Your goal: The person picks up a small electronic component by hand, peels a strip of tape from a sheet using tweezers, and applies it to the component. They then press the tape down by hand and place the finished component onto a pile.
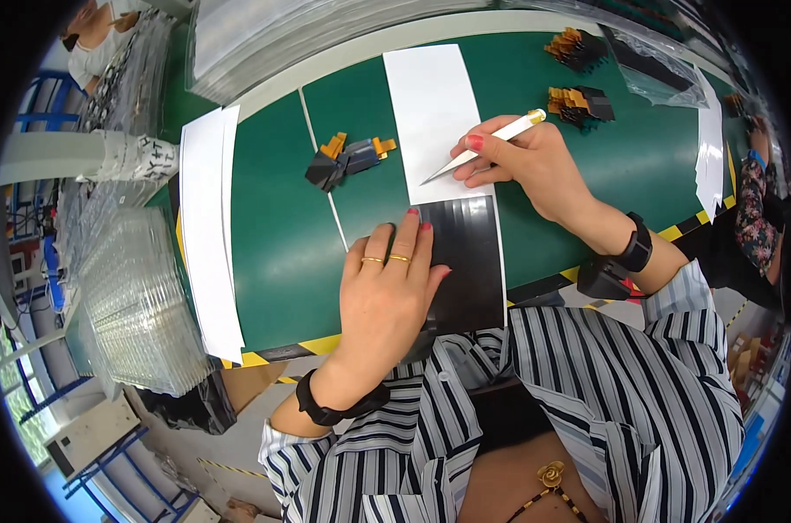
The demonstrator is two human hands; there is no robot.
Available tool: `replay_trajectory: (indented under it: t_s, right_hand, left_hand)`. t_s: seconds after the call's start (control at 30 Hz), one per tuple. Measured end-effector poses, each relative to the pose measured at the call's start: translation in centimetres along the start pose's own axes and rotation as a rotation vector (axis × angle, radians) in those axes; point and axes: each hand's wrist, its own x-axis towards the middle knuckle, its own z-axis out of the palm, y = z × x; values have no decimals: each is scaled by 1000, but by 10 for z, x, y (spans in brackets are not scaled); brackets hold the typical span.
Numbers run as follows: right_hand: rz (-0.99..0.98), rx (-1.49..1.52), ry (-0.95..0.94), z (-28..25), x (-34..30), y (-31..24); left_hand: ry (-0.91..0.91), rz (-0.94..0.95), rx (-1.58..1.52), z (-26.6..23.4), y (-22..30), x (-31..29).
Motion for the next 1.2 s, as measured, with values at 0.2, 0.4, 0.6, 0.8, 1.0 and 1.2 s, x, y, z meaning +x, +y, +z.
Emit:
replay_trajectory:
  t_s: [0.2, 0.4, 0.6, 0.8, 1.0, 1.2]
  right_hand:
    - [-26, -64, 20, -12, -13, -1]
    - [-104, -88, 97, -23, -27, 4]
    - [-116, -49, 143, -34, -31, 10]
    - [-118, -26, 171, -33, -29, 12]
    - [-143, -57, 170, -31, -28, 15]
    - [-81, 144, 159, -36, -25, 11]
  left_hand:
    - [1, -41, 58, -1, -8, -5]
    - [-64, 87, 6, 3, 0, 17]
    - [-127, 83, 0, 3, -1, 21]
    - [-132, 92, 18, 5, -2, 23]
    - [-136, 99, 5, 6, -3, 23]
    - [-141, 86, 7, 6, -5, 21]
